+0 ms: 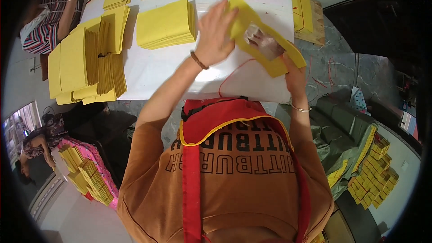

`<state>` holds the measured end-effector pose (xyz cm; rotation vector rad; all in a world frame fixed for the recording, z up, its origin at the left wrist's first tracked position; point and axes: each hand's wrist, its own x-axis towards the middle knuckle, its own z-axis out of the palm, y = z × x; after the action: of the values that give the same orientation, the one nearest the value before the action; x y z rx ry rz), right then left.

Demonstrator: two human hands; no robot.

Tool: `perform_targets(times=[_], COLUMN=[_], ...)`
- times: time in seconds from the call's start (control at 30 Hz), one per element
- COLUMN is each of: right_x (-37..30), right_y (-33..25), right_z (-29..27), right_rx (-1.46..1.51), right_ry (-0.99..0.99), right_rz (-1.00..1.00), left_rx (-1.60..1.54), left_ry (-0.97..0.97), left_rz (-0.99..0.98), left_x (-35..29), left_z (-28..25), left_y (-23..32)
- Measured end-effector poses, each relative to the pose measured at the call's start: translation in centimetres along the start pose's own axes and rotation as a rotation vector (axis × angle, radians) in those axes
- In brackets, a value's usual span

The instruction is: Bundling stacks of yellow ceremonial paper with red string.

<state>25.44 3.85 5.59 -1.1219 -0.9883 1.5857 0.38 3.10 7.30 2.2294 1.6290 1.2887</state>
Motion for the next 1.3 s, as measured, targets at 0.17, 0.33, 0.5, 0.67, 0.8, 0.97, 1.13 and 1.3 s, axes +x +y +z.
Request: perform_targets(times=[0.17, 0.33, 0.5, 0.67, 0.8, 0.97, 1.13, 1.3], right_x=[0.9, 1.7, 3.0, 3.1, 2.2, 0.8, -1.8, 0.7], right_y=[-2.1, 1.2, 2.0, 2.7, 4.8, 7.4, 5.5, 2.6], right_z=[0.9, -0.4, -1.2, -0.7, 1.0, 3.1, 4.0, -1.4], right_rx=[-0.399, -0.380, -0.533, -0.130, 0.197, 0.484, 0.411, 0.842], right_ry=[-0.250, -0.189, -0.101, -0.116, 0.034, 0.089, 0.046, -0.159], right_rz=[-0.177, -0.083, -0.088, 0.177, 0.270, 0.263, 0.415, 0.471], left_rx=[0.344, 0.226, 0.307, 0.516, 0.415, 0.374, 0.207, 0.068], left_ry=[-0.226, -0.306, -0.361, -0.273, -0.159, -0.271, -0.219, -0.227], left_rz=[0.256, 0.201, 0.092, 0.026, 0.207, 0.129, -0.017, 0.069], left_x=[4.2, 3.1, 4.3, 4.8, 0.7, -5.2, -6.9, -8.5], left_z=[-2.4, 0.0, -1.0, -0.7, 0.9, 3.8, 4.6, 3.7], left_y=[0.0, -2.4, -2.5, -2.5, -1.0, 0.8, -0.7, -2.5])
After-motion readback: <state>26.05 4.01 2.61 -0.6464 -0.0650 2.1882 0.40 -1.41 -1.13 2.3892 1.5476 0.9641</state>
